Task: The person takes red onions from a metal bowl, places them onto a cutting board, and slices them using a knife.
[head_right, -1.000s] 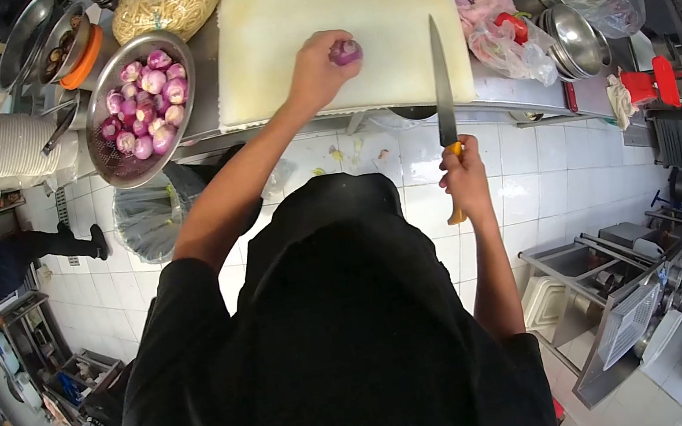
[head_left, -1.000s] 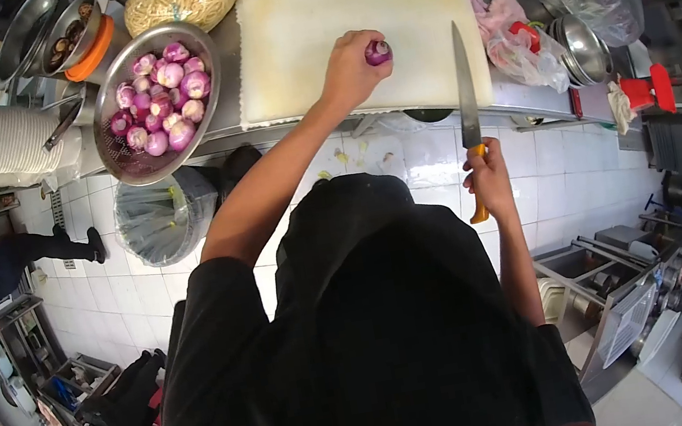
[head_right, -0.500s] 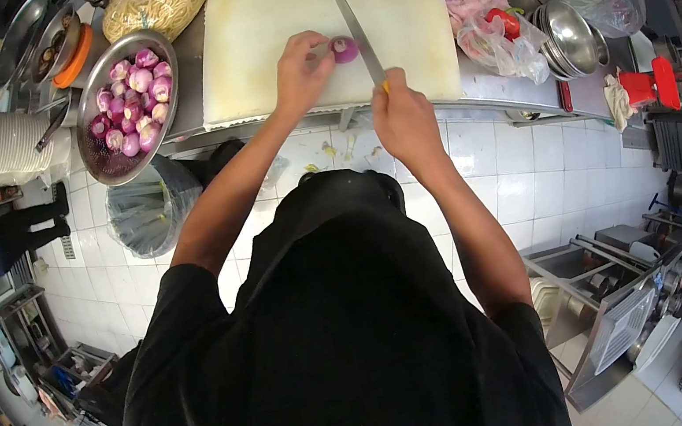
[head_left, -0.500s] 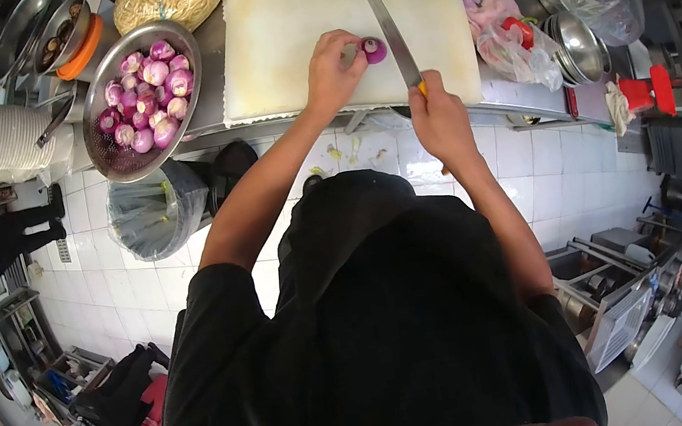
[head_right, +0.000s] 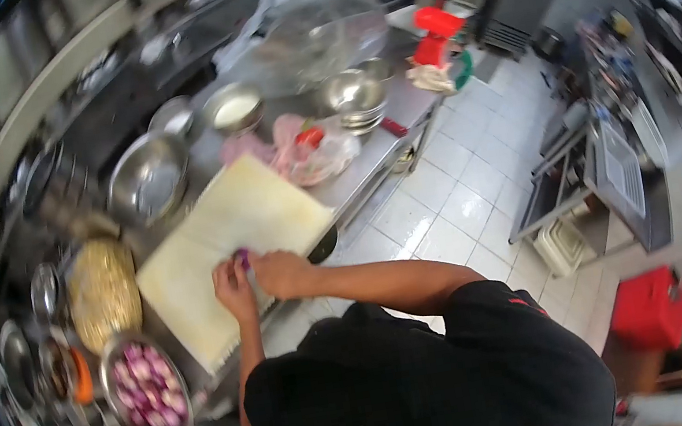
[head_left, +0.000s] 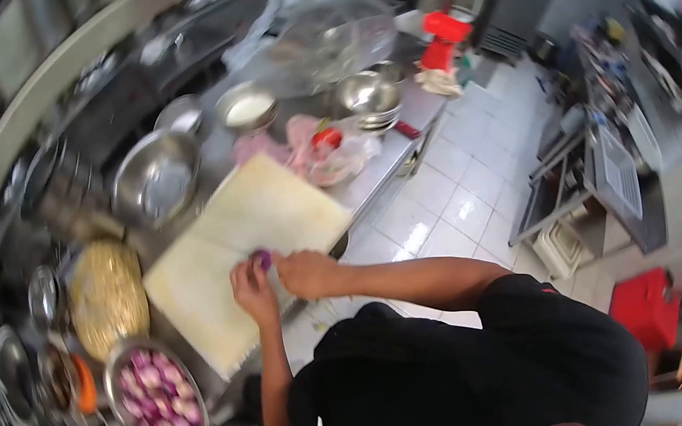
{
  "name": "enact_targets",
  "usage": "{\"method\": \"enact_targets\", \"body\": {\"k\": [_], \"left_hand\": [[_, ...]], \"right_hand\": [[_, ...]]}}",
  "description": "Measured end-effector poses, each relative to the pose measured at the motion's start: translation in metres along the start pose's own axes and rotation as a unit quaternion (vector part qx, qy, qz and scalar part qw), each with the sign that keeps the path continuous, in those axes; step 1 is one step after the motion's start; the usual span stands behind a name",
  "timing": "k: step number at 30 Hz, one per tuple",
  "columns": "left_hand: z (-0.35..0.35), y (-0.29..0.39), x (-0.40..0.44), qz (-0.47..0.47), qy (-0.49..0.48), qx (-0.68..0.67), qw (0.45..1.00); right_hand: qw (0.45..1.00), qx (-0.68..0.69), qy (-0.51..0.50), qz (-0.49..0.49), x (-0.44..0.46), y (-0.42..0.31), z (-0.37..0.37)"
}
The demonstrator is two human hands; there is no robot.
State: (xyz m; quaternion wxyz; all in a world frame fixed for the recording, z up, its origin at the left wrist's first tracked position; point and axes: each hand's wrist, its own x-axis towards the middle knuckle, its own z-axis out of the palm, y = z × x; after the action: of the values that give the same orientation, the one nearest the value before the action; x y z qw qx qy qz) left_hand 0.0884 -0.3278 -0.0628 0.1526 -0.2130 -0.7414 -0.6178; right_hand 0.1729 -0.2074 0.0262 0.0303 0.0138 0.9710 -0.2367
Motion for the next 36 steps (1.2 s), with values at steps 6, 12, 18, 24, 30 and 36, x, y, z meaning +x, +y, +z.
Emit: {"method": "enact_targets", "body": {"k": [6, 12, 18, 24, 30, 36], "left_hand": [[-0.01, 0.009, 0.0, -0.002, -0.032, 0.027, 0.999], [-0.011, -0.001, 0.005, 0.005, -0.051, 0.043, 0.998], [-0.009, -0.008, 0.001, -0.004, -0.072, 0.006, 0.997], [-0.001, -0.014, 0.002, 0.045, -0.087, 0.043, 0.994], [0.002, 0.022, 0.007, 0.011, -0.012, 0.054, 0.998], [-0.061, 0.018, 0.026, 0.027, -0.002, 0.255, 0.967]], "right_hand": [[0.995, 0.073, -0.035, 0.055, -0.002, -0.014, -0.012], [0.992, 0.104, -0.036, 0.055, -0.003, -0.017, -0.021], [0.994, 0.099, -0.032, 0.044, 0.012, 0.002, 0.016], [0.982, 0.057, 0.012, -0.181, 0.037, 0.056, 0.053], [0.956, 0.253, -0.108, 0.107, 0.017, 0.032, -0.009], [0.931, 0.334, -0.047, 0.139, -0.013, 0.032, -0.042]]}}
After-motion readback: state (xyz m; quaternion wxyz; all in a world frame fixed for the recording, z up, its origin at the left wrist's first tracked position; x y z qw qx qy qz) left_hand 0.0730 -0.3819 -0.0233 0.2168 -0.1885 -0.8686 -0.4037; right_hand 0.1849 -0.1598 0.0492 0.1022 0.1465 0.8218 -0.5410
